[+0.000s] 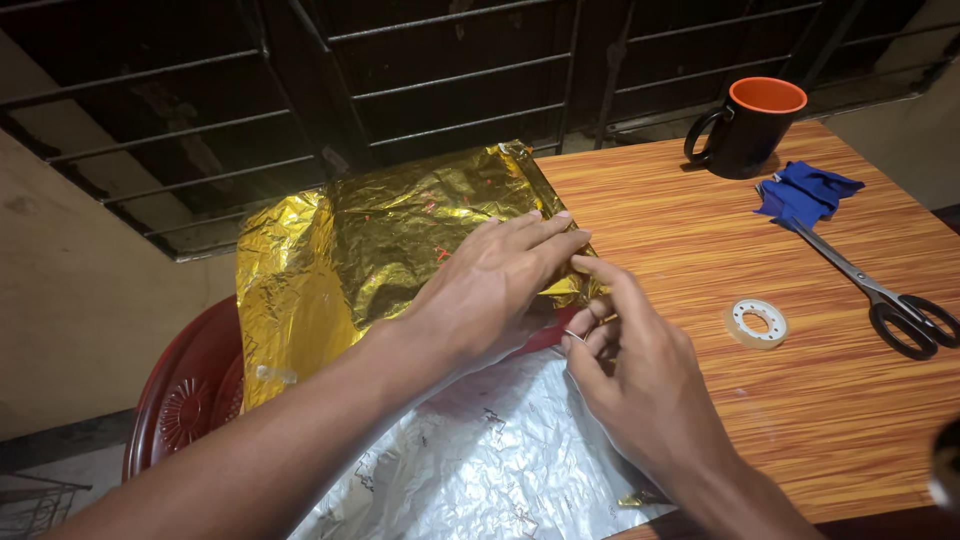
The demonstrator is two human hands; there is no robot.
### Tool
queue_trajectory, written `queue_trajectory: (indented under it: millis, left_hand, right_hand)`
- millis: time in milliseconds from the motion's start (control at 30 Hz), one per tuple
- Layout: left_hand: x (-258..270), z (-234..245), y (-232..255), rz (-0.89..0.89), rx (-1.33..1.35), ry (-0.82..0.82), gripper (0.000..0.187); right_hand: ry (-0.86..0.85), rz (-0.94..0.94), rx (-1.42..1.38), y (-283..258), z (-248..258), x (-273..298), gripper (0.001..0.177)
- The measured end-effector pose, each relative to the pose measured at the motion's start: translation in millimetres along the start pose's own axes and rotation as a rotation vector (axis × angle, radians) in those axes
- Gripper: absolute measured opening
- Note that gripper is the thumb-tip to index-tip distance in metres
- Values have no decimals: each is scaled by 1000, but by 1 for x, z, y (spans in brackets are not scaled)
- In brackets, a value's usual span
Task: The person wraps a rectangular object with gold foil, folds the edges, and secures them with clear tape. They use scissors to cut tape and adjust the foil to cover the object fully.
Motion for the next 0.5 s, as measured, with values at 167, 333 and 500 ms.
queue_trajectory:
  millis: [167, 333, 500]
  left_hand:
    - [-2, 1, 0, -12, -24, -30, 79]
    - [1, -5, -22, 313, 197, -249, 60]
    - [-16, 23, 10, 92, 69, 103, 47]
  right_hand:
    - [52, -4, -148, 7, 1, 10, 58]
    - [18, 49, -219, 14, -3, 19, 70]
    - [-60, 64, -240, 31, -1, 34, 85]
Point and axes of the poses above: each hand's wrist, its own x-axis away from the middle knuckle, its own z-axis out of the back of the hand, y = z × x, the point moved 8 cm from there along -x, towards the middle knuckle, and after that the axes turned 6 degrees about y, right-handed, at the moved point
